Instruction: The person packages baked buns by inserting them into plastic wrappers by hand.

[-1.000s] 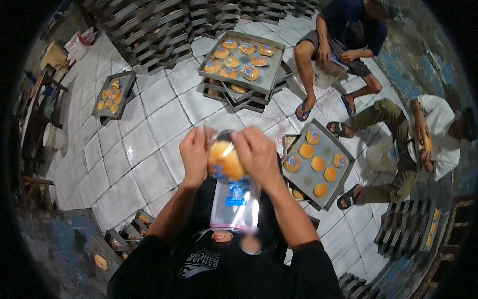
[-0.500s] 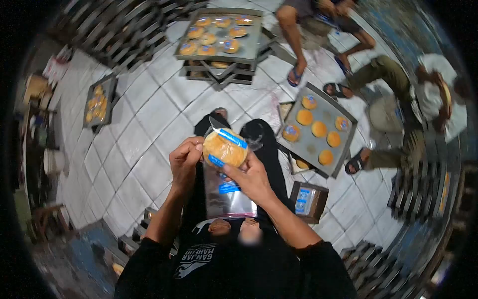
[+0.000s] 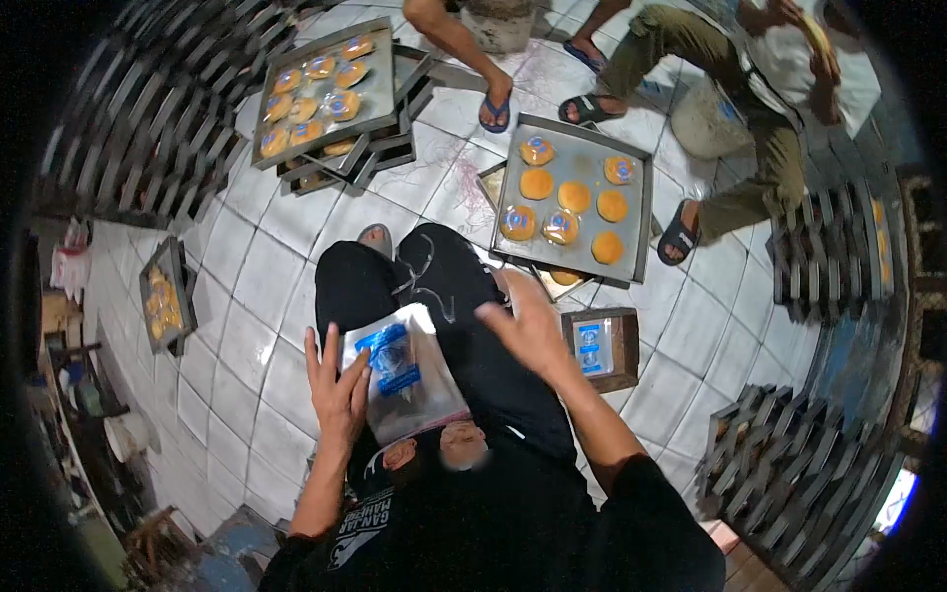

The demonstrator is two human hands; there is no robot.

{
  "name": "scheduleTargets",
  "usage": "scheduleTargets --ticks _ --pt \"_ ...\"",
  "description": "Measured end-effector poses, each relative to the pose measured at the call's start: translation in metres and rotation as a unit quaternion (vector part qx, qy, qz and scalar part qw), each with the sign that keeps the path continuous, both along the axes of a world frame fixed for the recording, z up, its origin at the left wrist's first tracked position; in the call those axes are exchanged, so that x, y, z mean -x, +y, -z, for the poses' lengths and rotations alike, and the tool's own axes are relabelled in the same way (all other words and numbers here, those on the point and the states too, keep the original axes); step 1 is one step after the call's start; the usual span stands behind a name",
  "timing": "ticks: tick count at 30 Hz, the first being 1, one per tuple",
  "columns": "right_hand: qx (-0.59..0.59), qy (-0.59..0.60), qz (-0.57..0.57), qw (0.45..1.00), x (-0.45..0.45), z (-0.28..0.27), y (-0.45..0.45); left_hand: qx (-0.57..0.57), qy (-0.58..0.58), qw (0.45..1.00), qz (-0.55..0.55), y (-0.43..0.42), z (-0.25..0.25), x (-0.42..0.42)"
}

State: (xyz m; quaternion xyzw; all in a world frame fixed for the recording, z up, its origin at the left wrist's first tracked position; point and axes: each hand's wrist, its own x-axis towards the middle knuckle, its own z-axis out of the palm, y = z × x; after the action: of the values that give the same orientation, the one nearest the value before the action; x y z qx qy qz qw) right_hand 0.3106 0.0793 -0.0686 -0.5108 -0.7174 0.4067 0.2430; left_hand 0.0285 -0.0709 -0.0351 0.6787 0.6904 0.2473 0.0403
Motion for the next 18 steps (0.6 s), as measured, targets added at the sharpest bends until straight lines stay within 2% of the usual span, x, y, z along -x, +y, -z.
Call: scheduleTargets --ticks 2,3,4,5,6,7,8,9,10,11,12,13,14,15,16,17,18 --pt "-0.112 0.087 -0.139 0.98 0.027 -0.031 -0.007 -0.025 -0.006 0.999 0.047 -0.005 0.002 -0.002" --pt "-0.1 0.105 -0.174 0.974 0.036 -0.048 -0.008 -0.05 -0.016 0.997 0.065 -0.007 0.002 -0.004" --pt "-0.187 0.032 -0.233 0.954 0.042 -0.06 -0.008 -0.072 -0.025 0.994 0.082 -0.004 -0.003 -0.006" --pt "-0.186 0.062 -0.266 0.944 0.044 -0.057 -0.007 -0.103 -0.11 0.988 0.045 0.005 -0.011 -0.015" --pt "-0.183 0.095 -0.299 0.932 0.044 -0.053 -0.004 0.005 -0.271 0.963 0.013 0.011 -0.022 -0.017" --pt "-0.118 0.133 -0.32 0.931 0.042 -0.056 0.005 0.114 -0.42 0.9 -0.025 0.017 -0.033 -0.018" --pt "-0.052 0.172 -0.337 0.924 0.038 -0.062 0.021 0.219 -0.553 0.801 -0.067 0.023 -0.042 -0.019" --pt "0.014 0.21 -0.352 0.912 0.032 -0.06 0.041 0.342 -0.369 0.864 0.023 0.031 -0.051 -0.003" --pt "0.104 0.226 -0.318 0.915 0.021 -0.042 0.065 0.324 -0.414 0.851 -0.004 0.03 -0.044 0.013" --pt "0.266 0.327 -0.244 0.873 0.003 -0.005 0.093 0.305 -0.459 0.834 -0.031 0.026 -0.032 0.027" --pt "0.4 0.431 -0.138 0.797 -0.015 0.033 0.12 0.284 -0.503 0.814 -0.06 0.027 -0.023 0.031" --pt "0.375 0.369 -0.011 0.85 -0.034 0.091 0.145 0.194 -0.548 0.802 -0.138 0.047 -0.029 0.023" --pt "0.157 0.084 0.056 0.982 -0.057 0.148 0.168 0.099 -0.582 0.778 -0.216 0.073 -0.037 0.014" --pt "-0.002 -0.261 0.033 0.965 -0.094 0.209 0.181 0.054 -0.605 0.762 -0.225 0.092 -0.034 0.013" --pt "0.062 -0.366 0.018 0.928 -0.137 0.263 0.199 0.008 -0.624 0.745 -0.235 0.104 -0.029 0.015" --pt "0.05 -0.261 0.119 0.957 -0.173 0.305 0.203 0.021 -0.622 0.743 -0.247 0.108 -0.021 0.019" --pt "0.039 -0.262 0.197 0.944 -0.201 0.325 0.206 0.035 -0.611 0.747 -0.259 0.107 -0.011 0.024"
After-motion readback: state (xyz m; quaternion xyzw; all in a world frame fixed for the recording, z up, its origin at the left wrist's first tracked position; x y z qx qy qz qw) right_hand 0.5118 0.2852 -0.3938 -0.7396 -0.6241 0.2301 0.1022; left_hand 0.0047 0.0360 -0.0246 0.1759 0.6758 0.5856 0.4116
